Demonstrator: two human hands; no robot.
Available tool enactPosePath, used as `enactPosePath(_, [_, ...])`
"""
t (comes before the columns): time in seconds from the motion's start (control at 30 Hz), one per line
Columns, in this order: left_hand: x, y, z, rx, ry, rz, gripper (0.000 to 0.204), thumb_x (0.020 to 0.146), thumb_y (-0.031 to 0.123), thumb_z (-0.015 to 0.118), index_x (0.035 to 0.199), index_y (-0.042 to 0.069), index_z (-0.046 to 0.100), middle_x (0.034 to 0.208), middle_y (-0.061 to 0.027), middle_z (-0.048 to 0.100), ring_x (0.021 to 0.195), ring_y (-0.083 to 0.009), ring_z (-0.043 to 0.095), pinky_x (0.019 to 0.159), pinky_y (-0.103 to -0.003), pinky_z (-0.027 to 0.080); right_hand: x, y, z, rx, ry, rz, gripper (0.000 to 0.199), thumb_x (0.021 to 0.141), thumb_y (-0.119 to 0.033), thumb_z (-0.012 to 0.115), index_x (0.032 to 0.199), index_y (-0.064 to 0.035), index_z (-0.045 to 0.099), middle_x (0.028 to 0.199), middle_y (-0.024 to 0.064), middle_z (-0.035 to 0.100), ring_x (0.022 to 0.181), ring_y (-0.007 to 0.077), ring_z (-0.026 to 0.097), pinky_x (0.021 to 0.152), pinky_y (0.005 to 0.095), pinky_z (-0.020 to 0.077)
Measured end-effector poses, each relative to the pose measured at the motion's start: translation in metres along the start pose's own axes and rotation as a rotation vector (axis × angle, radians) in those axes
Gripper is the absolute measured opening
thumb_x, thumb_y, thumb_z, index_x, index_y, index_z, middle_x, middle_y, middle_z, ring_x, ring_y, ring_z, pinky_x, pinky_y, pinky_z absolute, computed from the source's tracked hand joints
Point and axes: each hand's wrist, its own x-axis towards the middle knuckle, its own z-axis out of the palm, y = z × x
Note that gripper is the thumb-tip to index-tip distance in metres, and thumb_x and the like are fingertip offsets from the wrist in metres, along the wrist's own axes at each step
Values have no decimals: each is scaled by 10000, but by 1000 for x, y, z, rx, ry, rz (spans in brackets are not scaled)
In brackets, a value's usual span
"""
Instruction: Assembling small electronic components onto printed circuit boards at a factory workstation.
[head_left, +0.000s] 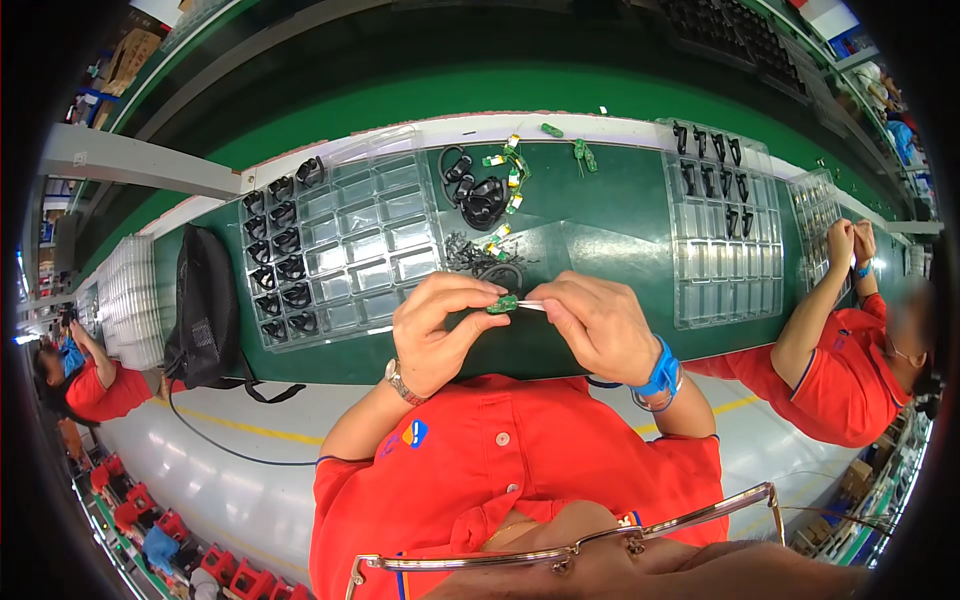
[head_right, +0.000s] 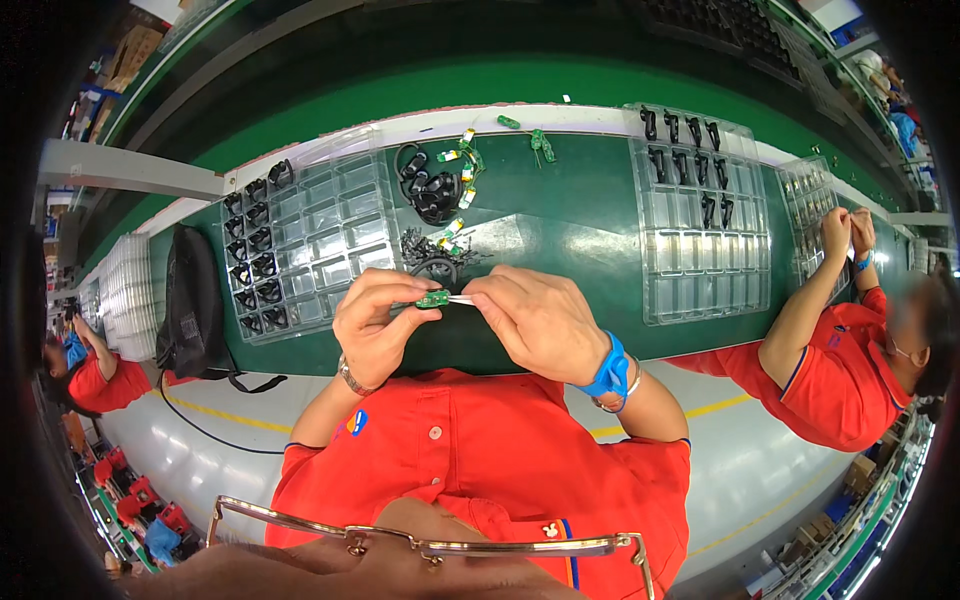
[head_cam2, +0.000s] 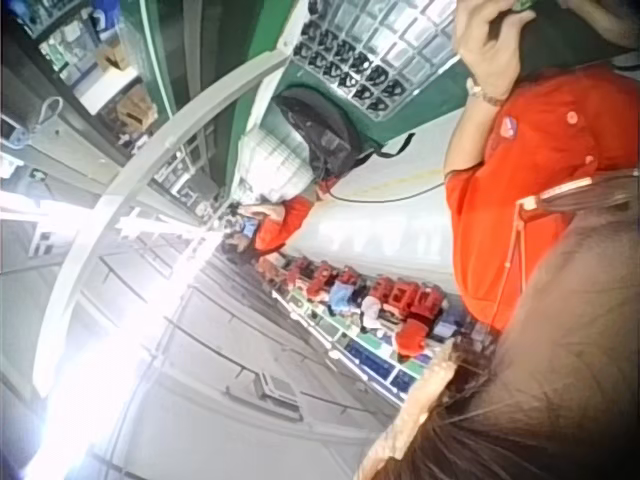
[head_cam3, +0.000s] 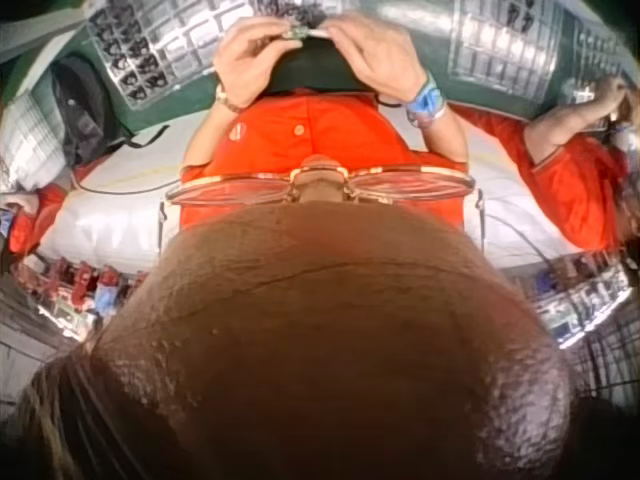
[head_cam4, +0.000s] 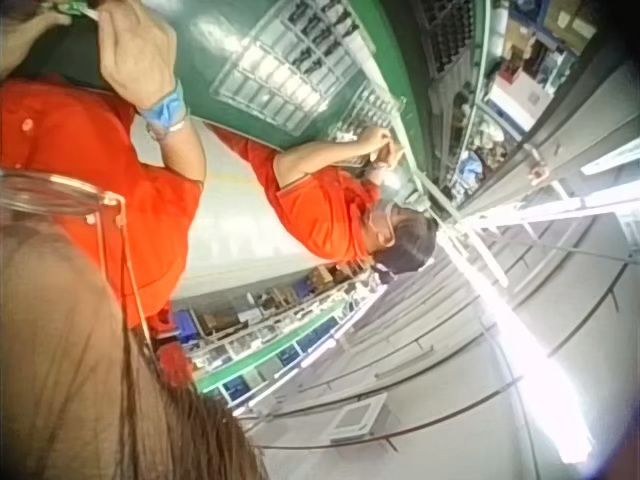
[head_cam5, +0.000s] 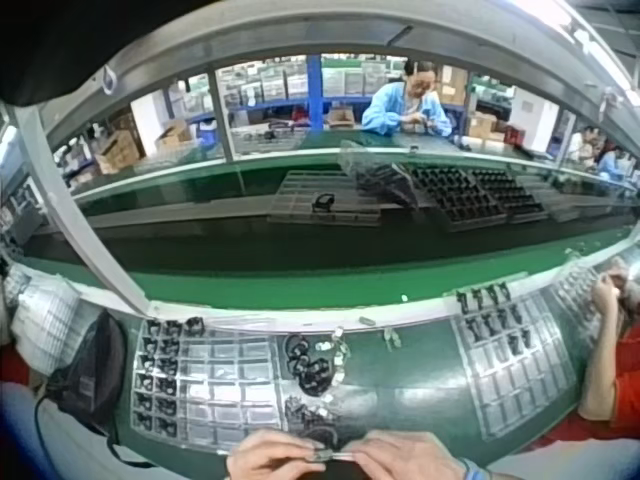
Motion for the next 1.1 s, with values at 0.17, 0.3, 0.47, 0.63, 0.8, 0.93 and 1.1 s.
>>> enactPosePath(0.17, [2, 1, 0, 45, 3, 18, 268, 677, -152, 710, 902, -22, 643, 941, -127, 603, 873, -235, 658, 751, -313, 563, 1, -1, -1, -98, 28, -12, 88, 852, -46, 572, 896, -45, 648, 757, 97, 592, 650, 291, 590, 577, 374, 460])
enactPosePath(0.3, [3, 3, -2, 87, -17, 24, 270, 674, -149, 713, 902, -21, 644, 943, -128, 604, 867, -232, 656, 751, -311, 562, 2, 0, -1, -101, 21, -18, 98, 877, -120, 585, 883, -42, 643, 742, 91, 589, 659, 282, 594, 583, 377, 474])
enactPosePath(0.47, [-1, 0, -1, -3, -2, -30, 279, 682, -155, 705, 921, -29, 638, 964, -128, 595, 885, -229, 649, 764, -313, 561, 5, 3, -2, 23, -16, 17, 104, 879, -64, 554, 894, -30, 651, 704, 89, 585, 626, 249, 592, 568, 347, 455])
enactPosePath(0.63, [-1, -1, 1, -82, -43, -78, 296, 691, -158, 698, 952, -34, 634, 982, -130, 586, 905, -224, 642, 782, -311, 554, 3, 6, -2, 326, -90, 150, 175, 928, -108, 508, 905, -12, 653, 698, 83, 591, 613, 212, 576, 576, 324, 449])
enactPosePath(0.8, [0, -1, 1, -59, -31, -79, 289, 688, -147, 710, 945, -34, 642, 970, -124, 590, 885, -214, 638, 773, -304, 546, 3, 6, -8, 172, -75, 100, 162, 916, -104, 521, 899, -11, 652, 696, 89, 592, 615, 220, 586, 575, 326, 454])
enactPosePath(0.93, [1, 0, 2, -29, -15, -57, 287, 677, -140, 720, 932, -29, 649, 957, -122, 600, 861, -208, 634, 756, -300, 543, 4, 7, -6, 45, -73, 71, 144, 907, -103, 537, 889, -18, 652, 699, 94, 595, 606, 229, 597, 569, 336, 464])
enactPosePath(1.1, [4, 5, 2, 78, -23, -20, 282, 659, -118, 738, 908, -11, 662, 929, -120, 623, 839, -202, 632, 722, -293, 525, 4, 7, -7, 19, -73, 67, 138, 905, -103, 544, 882, -21, 651, 706, 93, 599, 602, 232, 603, 565, 335, 469])
